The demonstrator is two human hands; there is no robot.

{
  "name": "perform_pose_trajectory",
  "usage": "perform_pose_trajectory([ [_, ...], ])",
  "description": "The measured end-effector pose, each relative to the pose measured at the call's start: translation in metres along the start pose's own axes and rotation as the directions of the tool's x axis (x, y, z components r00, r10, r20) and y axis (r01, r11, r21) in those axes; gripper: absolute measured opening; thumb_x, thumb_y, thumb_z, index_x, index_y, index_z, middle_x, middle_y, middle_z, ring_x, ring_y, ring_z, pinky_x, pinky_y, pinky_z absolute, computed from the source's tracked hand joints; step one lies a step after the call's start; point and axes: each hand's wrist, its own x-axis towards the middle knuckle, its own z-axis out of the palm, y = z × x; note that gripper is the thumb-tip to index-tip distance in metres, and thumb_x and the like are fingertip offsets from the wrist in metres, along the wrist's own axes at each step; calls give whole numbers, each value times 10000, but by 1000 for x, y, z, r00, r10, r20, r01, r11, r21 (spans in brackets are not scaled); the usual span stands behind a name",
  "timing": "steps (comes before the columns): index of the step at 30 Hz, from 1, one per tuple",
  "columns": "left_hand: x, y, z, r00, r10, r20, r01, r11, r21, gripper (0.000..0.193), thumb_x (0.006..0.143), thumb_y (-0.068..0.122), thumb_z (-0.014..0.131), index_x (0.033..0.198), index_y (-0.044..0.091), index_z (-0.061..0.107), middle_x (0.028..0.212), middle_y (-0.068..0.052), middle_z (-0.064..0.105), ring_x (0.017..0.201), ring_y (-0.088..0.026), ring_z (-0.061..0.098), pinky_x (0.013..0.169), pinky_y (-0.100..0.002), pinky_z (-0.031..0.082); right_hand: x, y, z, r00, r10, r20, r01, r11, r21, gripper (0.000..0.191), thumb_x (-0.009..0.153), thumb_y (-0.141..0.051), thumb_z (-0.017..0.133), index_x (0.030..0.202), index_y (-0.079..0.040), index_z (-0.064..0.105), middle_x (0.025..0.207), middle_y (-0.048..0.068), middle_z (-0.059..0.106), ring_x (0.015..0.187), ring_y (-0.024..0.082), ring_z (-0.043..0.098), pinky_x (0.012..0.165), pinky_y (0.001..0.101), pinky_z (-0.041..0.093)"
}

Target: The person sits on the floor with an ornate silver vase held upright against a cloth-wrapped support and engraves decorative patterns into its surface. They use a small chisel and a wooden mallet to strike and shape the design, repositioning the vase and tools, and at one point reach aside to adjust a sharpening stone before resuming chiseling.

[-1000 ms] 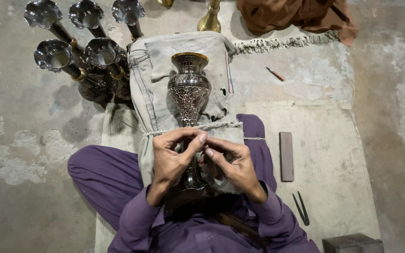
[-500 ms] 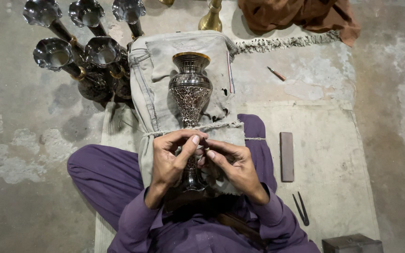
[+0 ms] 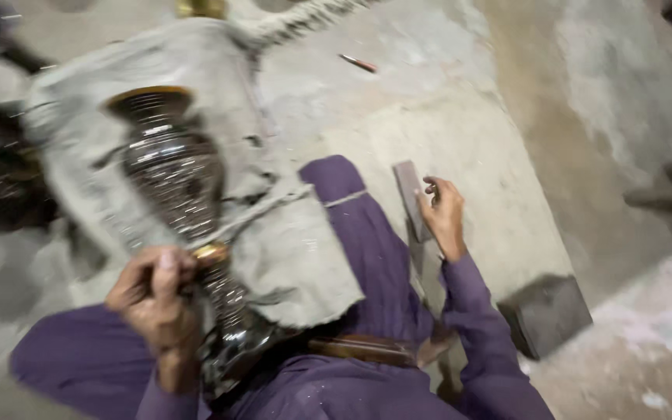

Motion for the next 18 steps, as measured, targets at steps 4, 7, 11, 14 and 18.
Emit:
perform_pose_trajectory([
  [4, -1, -16, -18, 999, 30, 17, -30, 1000, -1, 220, 1067, 104, 657, 919, -58, 637, 809, -135, 668, 542, -58, 507, 504, -184, 358, -11, 28, 9, 994, -106, 33, 111, 977, -184, 552, 734, -292, 909, 1096, 63, 691, 961, 231, 678, 889, 388, 660, 789, 462, 541],
  [7, -3, -31, -37, 995, 96, 14, -97, 993, 74, 238, 1099, 99, 662, 941, -74, 625, 826, -167, 662, 592, -123, 562, 540, -223, 408, -17, 29, 13, 995, -85, 42, 90, 987, -136, 583, 733, -302, 908, 1102, 87, 680, 1010, 243, 656, 944, 409, 647, 826, 467, 535],
  [11, -4, -39, -69, 996, 80, 26, -82, 993, 82, 242, 1151, 98, 646, 972, -42, 563, 917, -202, 668, 728, -198, 635, 695, -307, 553, -21, 25, 12, 994, 63, 89, -58, 997, -56, 544, 758, -272, 883, 1149, 62, 706, 1037, 213, 652, 955, 383, 660, 840, 451, 537],
  [14, 1, -24, -100, 984, -165, 70, 140, 951, 275, 307, 1194, 166, 589, 963, -33, 556, 964, -225, 685, 704, -190, 620, 665, -283, 529, -29, 29, 14, 989, 45, 142, -41, 999, -28, 585, 756, -261, 893, 1183, 83, 688, 1056, 217, 650, 951, 385, 659, 833, 448, 538],
  [18, 1, -15, -109, 923, -380, 56, 297, 799, 522, 261, 1163, 164, 595, 991, -30, 564, 972, -219, 689, 718, -196, 628, 653, -288, 532, -42, 50, 18, 986, 86, 143, -97, 992, 76, 609, 769, -213, 881, 1262, 70, 662, 1126, 212, 671, 939, 326, 685, 802, 400, 559],
])
